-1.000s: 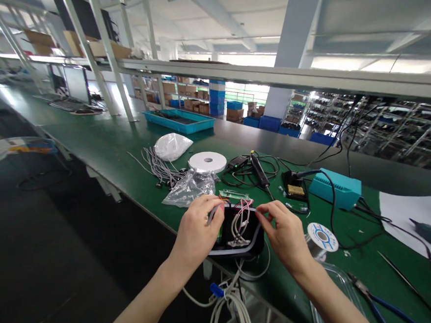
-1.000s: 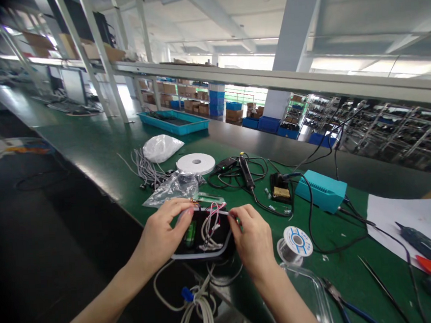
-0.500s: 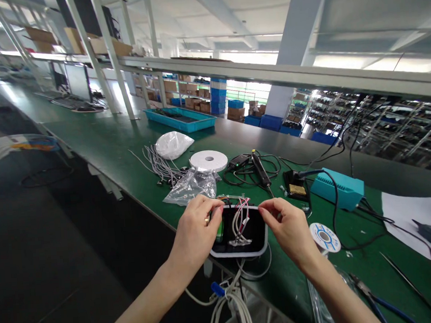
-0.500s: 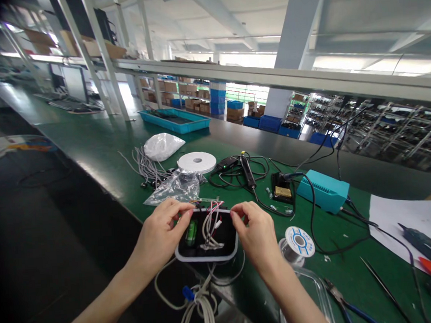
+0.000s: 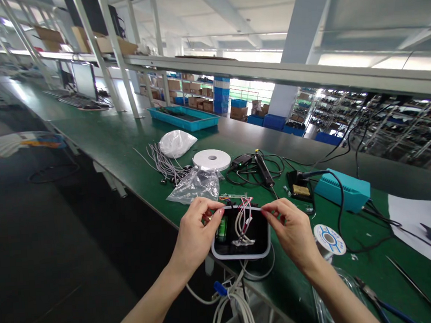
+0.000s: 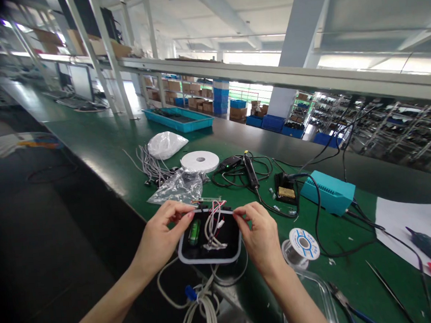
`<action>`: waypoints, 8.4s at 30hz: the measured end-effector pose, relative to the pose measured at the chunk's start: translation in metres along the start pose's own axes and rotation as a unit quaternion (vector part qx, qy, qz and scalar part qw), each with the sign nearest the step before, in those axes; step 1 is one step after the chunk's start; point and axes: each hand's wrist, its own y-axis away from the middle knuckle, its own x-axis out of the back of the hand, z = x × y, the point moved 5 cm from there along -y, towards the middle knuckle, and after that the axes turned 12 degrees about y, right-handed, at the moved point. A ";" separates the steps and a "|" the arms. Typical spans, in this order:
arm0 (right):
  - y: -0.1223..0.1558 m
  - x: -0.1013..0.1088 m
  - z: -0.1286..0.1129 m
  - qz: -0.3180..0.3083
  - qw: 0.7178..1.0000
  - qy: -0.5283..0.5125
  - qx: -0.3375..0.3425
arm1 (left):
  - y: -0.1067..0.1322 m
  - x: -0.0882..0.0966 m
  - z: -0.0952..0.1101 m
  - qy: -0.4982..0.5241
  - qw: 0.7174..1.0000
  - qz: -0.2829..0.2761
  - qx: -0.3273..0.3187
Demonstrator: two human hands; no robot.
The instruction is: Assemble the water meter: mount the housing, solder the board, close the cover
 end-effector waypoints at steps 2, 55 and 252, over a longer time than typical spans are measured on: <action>0.000 -0.001 0.001 0.000 1.000 -0.005 0.006 | 0.000 0.001 -0.004 0.020 1.000 -0.003 0.022; 0.048 -0.028 0.017 -0.263 0.927 -0.224 -0.146 | 0.051 -0.003 -0.027 0.134 0.950 -0.101 0.262; 0.188 0.086 0.087 -0.136 0.931 0.143 -0.307 | 0.096 -0.139 0.060 -0.067 0.928 -0.145 -0.336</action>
